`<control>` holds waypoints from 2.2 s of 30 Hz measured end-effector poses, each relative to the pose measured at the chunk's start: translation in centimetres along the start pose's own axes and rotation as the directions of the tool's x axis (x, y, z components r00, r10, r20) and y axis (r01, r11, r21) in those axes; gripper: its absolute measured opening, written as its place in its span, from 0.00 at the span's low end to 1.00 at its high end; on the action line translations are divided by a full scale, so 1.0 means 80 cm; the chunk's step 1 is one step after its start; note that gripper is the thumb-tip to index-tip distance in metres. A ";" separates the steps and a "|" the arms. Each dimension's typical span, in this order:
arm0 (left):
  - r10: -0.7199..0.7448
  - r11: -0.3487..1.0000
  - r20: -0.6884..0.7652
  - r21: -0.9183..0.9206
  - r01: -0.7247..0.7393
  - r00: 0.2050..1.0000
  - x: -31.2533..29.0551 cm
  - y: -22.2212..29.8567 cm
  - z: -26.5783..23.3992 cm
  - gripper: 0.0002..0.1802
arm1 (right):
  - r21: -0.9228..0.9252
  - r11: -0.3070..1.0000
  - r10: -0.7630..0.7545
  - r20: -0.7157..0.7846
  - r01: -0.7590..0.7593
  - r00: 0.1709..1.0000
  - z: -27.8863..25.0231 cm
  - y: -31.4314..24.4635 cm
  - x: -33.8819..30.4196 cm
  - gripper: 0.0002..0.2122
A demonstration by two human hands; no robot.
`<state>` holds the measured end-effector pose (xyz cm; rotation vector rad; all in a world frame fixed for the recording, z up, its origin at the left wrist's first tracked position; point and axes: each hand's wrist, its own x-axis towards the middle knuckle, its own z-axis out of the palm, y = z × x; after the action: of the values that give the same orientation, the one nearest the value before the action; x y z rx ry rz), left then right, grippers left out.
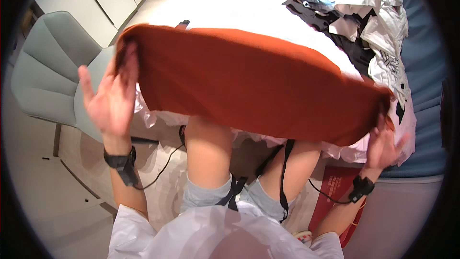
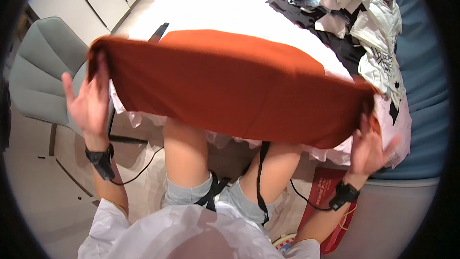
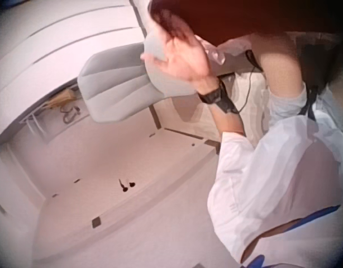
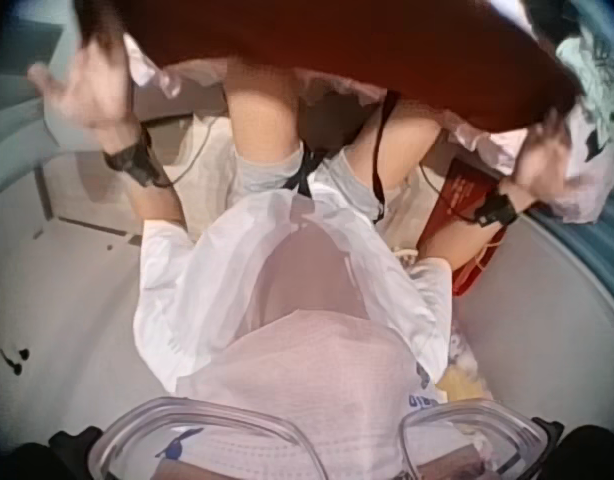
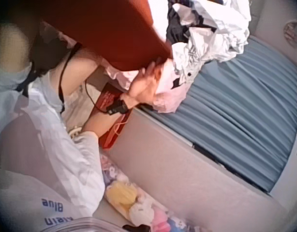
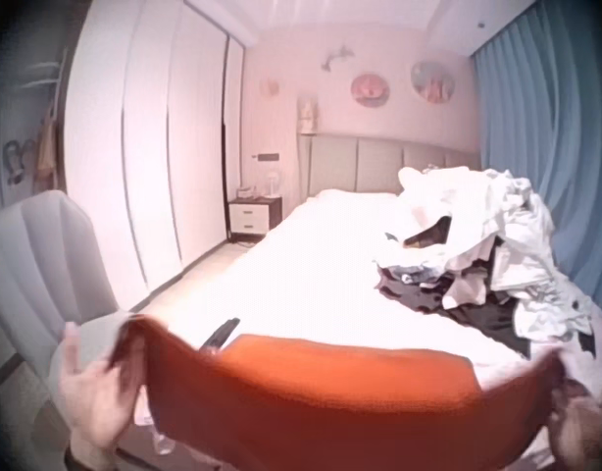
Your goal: The person folds an orange shirt and a white shirt on a bed.
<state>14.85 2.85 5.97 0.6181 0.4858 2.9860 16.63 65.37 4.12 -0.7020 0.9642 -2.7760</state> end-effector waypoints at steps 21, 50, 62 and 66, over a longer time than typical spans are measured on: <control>0.165 -0.072 -0.436 0.889 0.451 0.885 0.093 0.018 -0.097 0.20 | -0.679 0.385 0.066 -0.655 -0.625 0.752 -0.099 0.067 0.140 0.13; -0.227 -0.290 -0.466 0.870 0.398 0.855 0.202 0.031 -0.116 0.08 | -0.509 0.670 0.144 -0.625 -0.541 0.767 -0.092 0.094 0.196 0.07; -0.258 -0.153 -0.329 0.942 0.298 0.908 0.240 0.036 -0.087 0.06 | -0.591 0.757 -0.114 -0.541 -0.280 0.833 -0.092 0.074 0.193 0.07; -0.272 -0.315 -0.394 0.898 0.306 0.878 0.242 0.031 -0.138 0.06 | -0.595 0.647 -0.014 -0.635 -0.477 0.772 -0.140 0.087 0.177 0.07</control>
<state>-7.25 -0.48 4.48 0.2616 2.6293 1.3009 -1.36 62.42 -2.36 0.3321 2.1778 -2.2815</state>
